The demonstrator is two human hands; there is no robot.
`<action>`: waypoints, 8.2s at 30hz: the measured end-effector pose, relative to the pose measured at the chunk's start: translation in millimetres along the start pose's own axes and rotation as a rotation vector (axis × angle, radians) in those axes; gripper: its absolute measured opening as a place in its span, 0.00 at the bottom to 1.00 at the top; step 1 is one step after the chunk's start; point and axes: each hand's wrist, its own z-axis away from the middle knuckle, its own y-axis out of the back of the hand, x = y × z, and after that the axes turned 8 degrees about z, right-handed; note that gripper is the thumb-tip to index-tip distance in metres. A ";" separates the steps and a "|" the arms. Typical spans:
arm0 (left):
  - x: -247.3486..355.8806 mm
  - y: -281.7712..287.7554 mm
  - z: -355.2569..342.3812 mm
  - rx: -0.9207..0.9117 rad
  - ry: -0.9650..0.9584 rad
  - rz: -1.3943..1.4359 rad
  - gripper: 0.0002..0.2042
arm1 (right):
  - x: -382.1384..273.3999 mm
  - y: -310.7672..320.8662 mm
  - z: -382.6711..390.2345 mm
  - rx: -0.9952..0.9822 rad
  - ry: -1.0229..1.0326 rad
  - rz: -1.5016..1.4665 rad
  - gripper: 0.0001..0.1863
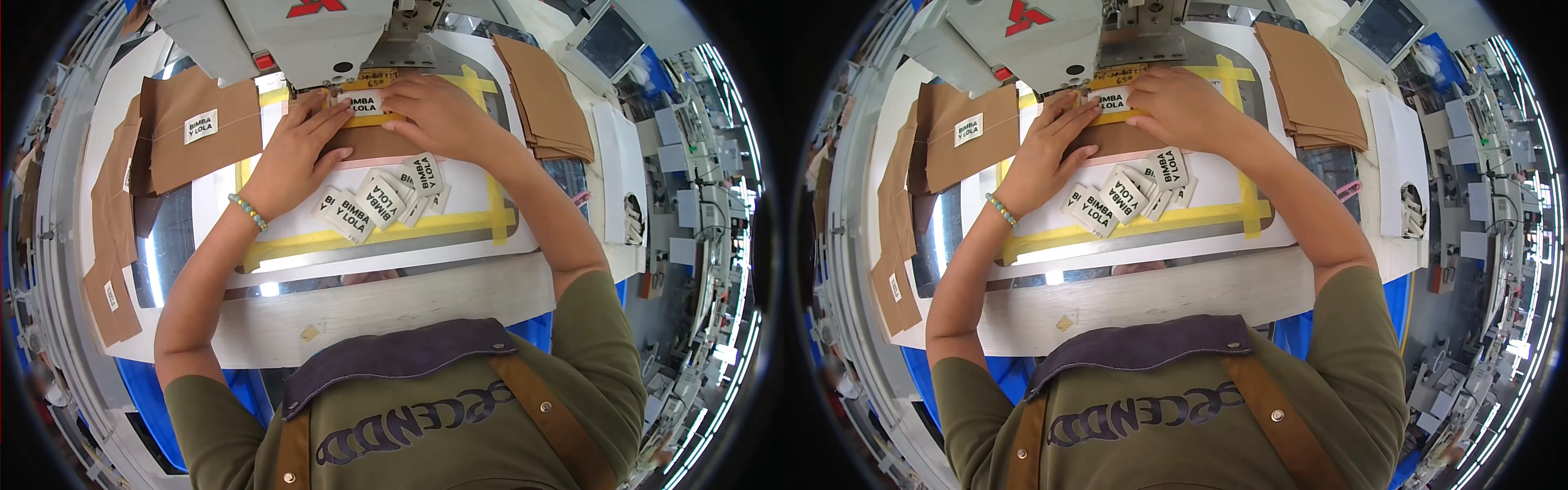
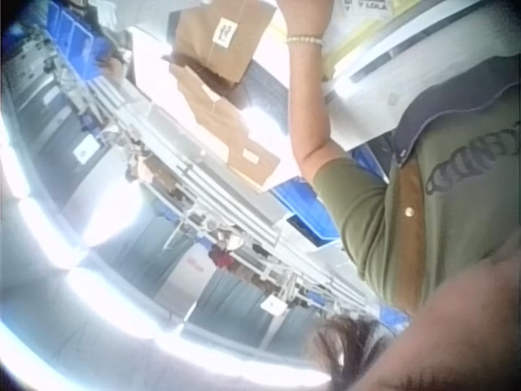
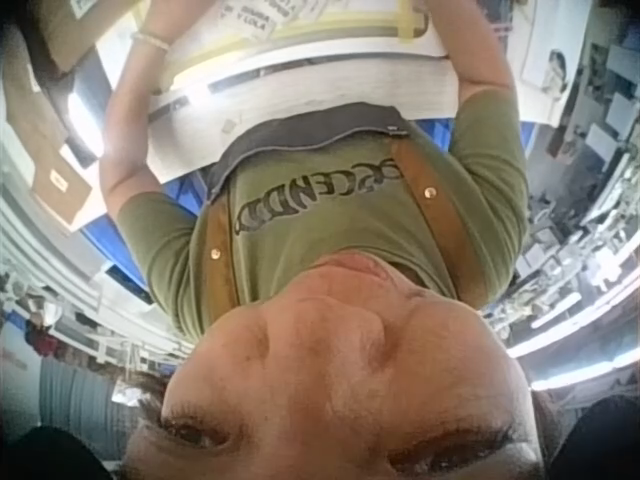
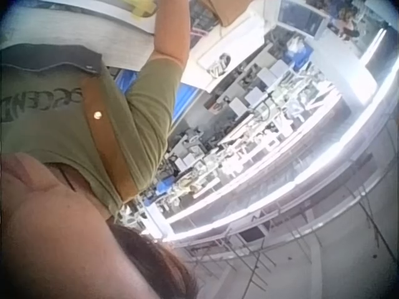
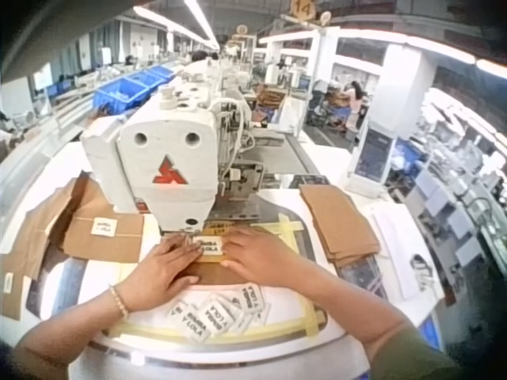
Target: The recorder is sewing branded leather labels onto brown leather panels using an industrial sewing machine.
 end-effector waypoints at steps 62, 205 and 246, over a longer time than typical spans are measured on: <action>-16.4 35.0 10.7 -0.011 -0.005 -0.080 0.26 | 63.0 -0.8 63.7 0.285 -0.454 -0.109 0.21; -79.5 83.7 89.9 0.200 0.548 -0.386 0.33 | 34.4 34.6 93.9 0.242 -0.109 0.262 0.11; 50.0 -24.4 -22.3 0.137 -0.143 0.114 0.08 | 68.2 30.0 92.0 -0.139 -0.765 -0.046 0.11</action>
